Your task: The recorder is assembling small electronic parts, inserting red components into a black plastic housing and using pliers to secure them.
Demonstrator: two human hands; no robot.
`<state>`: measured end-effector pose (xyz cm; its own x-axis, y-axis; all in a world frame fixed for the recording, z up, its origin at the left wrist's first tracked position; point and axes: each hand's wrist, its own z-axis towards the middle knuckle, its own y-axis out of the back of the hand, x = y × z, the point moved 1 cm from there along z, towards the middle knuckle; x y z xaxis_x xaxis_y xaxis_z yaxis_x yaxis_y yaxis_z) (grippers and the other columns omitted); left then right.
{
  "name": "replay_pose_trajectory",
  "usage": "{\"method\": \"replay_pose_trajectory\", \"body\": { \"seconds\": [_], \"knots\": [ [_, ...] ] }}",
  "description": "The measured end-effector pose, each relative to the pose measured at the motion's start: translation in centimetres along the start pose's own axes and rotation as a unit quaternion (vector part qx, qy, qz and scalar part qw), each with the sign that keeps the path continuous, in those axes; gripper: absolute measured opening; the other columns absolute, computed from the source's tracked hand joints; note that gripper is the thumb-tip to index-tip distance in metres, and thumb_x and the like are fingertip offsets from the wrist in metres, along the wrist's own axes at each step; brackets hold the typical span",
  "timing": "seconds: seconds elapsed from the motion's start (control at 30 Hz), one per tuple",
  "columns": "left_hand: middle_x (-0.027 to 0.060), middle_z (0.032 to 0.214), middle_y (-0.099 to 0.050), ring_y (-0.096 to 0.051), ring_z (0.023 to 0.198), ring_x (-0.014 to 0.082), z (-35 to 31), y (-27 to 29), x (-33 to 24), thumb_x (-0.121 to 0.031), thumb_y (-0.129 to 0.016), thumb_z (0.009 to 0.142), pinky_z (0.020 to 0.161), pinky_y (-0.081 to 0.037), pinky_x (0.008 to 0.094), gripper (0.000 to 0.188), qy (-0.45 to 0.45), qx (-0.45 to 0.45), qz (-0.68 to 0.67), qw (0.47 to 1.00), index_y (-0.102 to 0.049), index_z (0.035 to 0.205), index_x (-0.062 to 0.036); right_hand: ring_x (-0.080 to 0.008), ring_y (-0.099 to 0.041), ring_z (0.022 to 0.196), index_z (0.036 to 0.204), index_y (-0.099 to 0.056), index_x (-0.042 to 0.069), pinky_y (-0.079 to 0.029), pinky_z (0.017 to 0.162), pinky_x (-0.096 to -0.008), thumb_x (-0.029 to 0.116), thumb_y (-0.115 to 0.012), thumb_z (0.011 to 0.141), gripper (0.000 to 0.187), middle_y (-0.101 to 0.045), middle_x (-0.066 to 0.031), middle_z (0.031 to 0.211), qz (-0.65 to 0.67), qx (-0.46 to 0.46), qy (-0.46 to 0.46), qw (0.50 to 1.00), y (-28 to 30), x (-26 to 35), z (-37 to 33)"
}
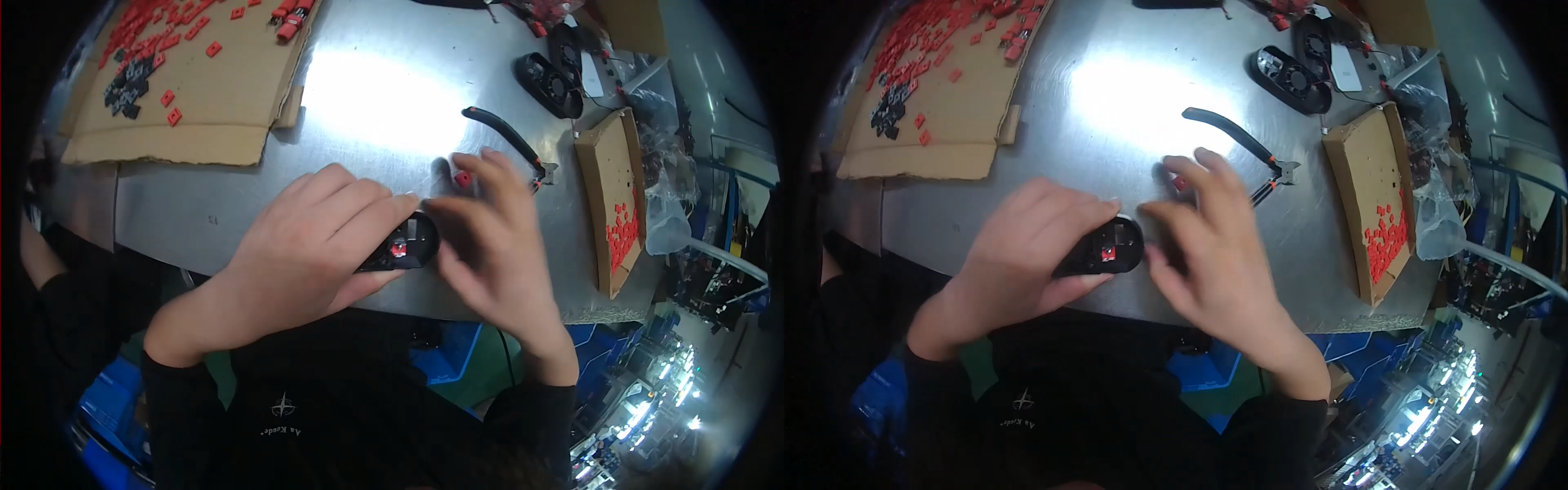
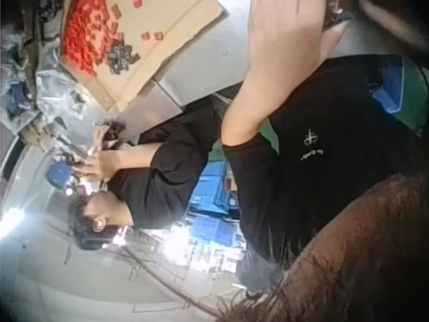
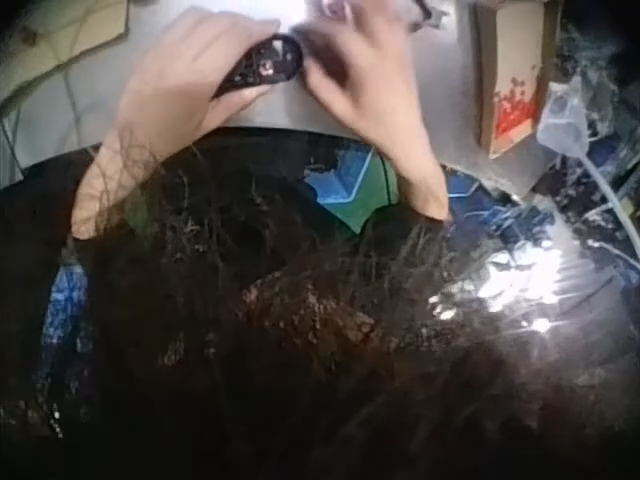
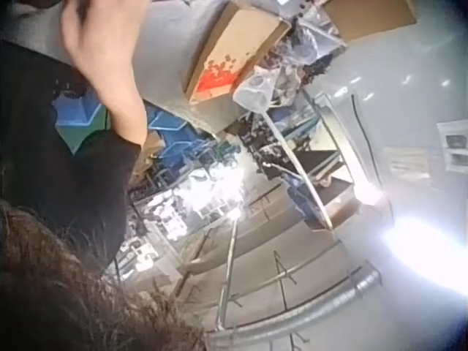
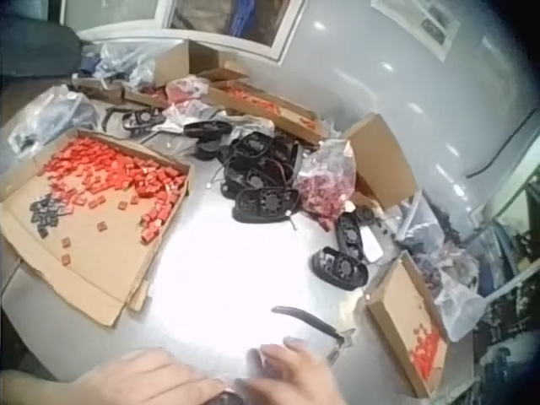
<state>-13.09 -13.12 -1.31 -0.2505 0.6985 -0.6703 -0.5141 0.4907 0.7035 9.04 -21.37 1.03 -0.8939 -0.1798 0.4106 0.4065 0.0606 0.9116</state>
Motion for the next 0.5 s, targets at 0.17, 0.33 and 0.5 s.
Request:
{"method": "replay_pose_trajectory", "body": {
  "seconds": [0.17,0.33,0.5],
  "knots": [
    [0.0116,0.114,-0.064,-0.061,0.103,0.0294,-0.4,-0.7,0.0,-0.011,-0.089,0.066,0.089,-0.052,0.0405,0.067,-0.021,-0.02,0.01,1.0,-0.064,0.127,-0.0016,-0.0412,-0.027,0.156,0.111,-0.073,0.009,-0.021,0.124,-0.0615,0.022,-0.082,0.081,0.034,-0.046,-0.0179,0.158,0.055,-0.022,-0.005,0.998,-2.7,-0.2,-0.3],
    [0.0131,0.114,-0.065,-0.062,0.103,0.0315,-0.7,-0.8,0.3,-0.011,-0.089,0.068,0.089,-0.052,0.0407,0.066,-0.023,-0.053,-0.012,0.998,-0.063,0.128,-0.0013,-0.0387,-0.039,0.151,0.108,-0.073,0.007,-0.025,0.123,-0.0593,0.02,-0.082,0.081,0.032,-0.062,-0.0179,0.142,0.096,-0.029,0.04,0.994,-2.3,0.0,-0.1],
    [0.0147,0.112,-0.067,-0.064,0.1,0.0326,-0.8,-0.5,-0.4,-0.016,-0.091,0.074,0.088,-0.053,0.0399,0.062,-0.03,-0.123,-0.135,0.983,-0.062,0.127,-0.0003,-0.0304,-0.069,0.113,0.109,-0.071,-0.004,-0.051,0.1,-0.0384,0.013,-0.08,0.086,0.029,-0.067,-0.0228,0.13,0.327,-0.04,0.08,0.941,-3.2,-1.0,-0.9]
  ]
}}
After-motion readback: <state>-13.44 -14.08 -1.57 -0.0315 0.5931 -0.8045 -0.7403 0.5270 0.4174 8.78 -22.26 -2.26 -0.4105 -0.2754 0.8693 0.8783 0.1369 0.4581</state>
